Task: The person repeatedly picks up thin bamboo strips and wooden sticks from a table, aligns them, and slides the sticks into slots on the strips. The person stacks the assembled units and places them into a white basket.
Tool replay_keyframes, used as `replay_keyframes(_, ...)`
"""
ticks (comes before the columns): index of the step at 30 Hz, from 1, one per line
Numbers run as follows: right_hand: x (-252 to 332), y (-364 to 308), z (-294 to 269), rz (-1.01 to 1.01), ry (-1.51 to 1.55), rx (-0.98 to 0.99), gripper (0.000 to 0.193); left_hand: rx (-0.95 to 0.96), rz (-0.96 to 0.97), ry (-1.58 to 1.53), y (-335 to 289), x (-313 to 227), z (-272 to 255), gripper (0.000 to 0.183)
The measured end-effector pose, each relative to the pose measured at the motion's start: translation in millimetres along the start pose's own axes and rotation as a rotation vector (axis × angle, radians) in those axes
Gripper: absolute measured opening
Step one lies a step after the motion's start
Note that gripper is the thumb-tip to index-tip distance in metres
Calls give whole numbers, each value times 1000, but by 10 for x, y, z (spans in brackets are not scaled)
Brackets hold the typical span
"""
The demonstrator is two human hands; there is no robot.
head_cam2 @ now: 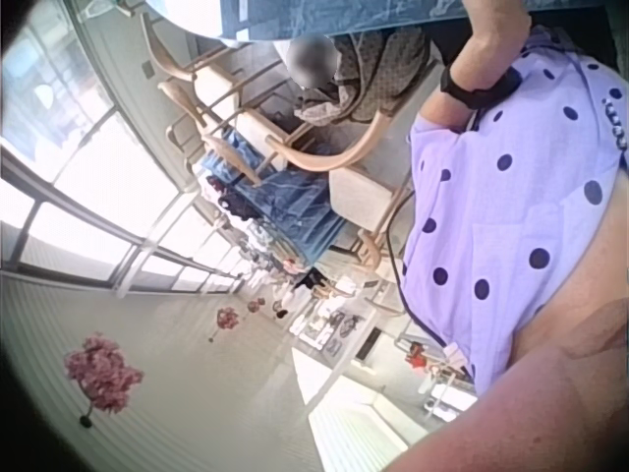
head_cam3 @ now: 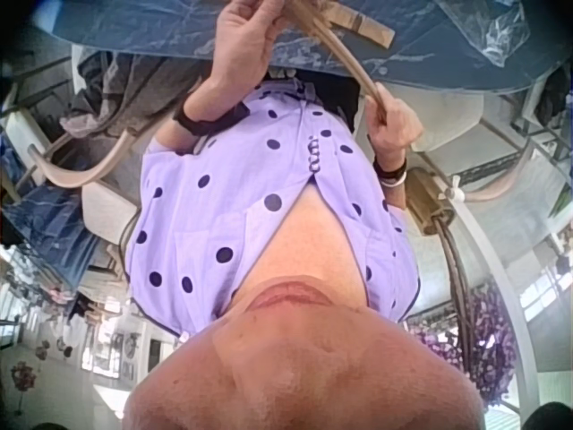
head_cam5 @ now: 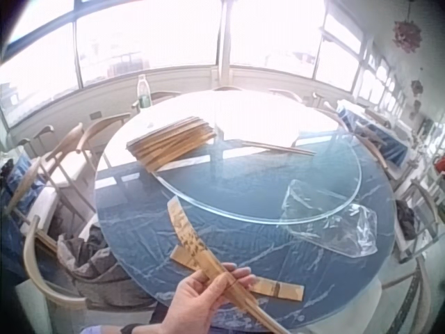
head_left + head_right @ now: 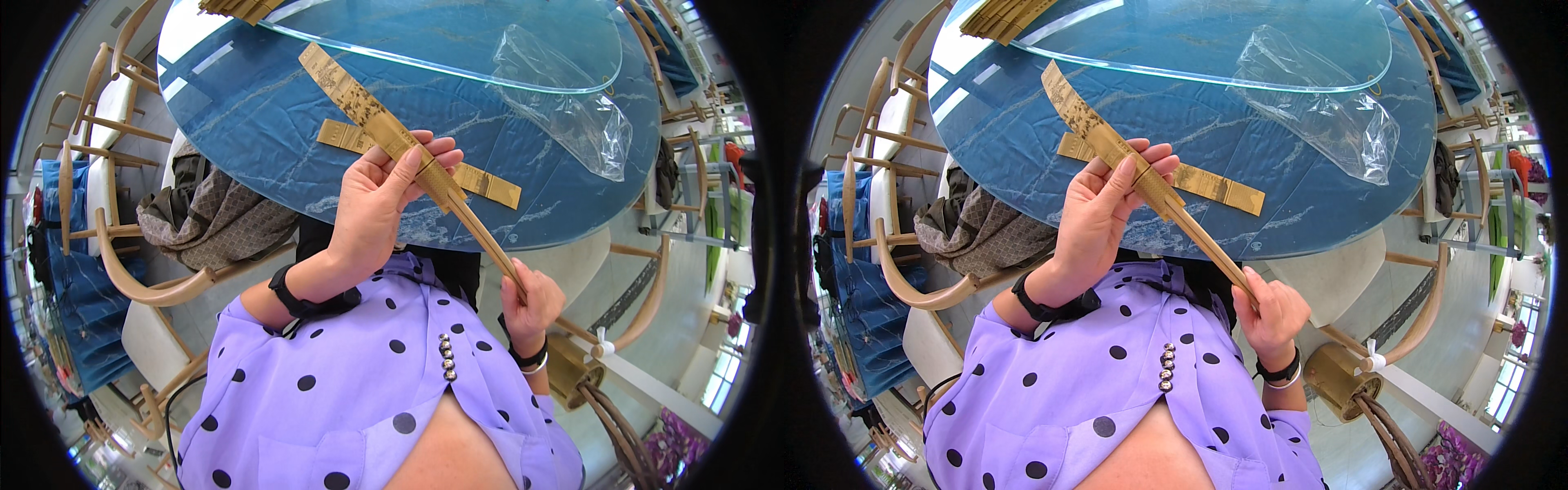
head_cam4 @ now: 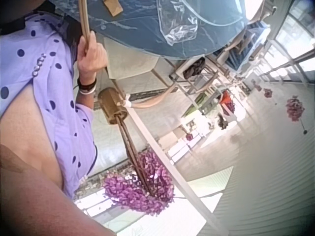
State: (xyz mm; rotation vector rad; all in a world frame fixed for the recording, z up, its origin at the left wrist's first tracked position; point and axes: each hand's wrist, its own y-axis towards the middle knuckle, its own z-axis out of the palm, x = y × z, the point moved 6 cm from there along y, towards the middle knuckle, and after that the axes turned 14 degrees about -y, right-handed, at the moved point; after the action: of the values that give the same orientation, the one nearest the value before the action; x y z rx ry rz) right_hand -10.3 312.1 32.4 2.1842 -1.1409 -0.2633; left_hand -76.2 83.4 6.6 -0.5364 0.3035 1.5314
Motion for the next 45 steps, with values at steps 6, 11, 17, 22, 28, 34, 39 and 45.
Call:
replay_keyframes(6,-26,-21,-15,24,3,-6,27,-9,80,-40,99,-118,-49,29)
replay_keyframes(11,6,-30,-24,13,-15,-7,26,-5,81,14,52,-85,-37,32)
replay_keyframes(17,9,-12,12,28,0,-13,25,-12,47,0,8,1,-6,33)
replay_keyframes(22,-13,-35,2,20,-14,-13,25,-3,32,-13,73,-33,-23,32)
replay_keyframes(28,8,-37,20,33,18,-11,24,-11,53,24,-16,39,3,31)
replay_keyframes(34,-3,-54,34,35,9,1,25,-17,62,-40,58,-15,-33,32)
replay_keyframes(39,23,-39,15,37,-6,-2,25,-19,50,26,92,-56,-55,32)
replay_keyframes(45,41,-23,36,40,14,-4,25,-35,59,30,1,37,-48,31)
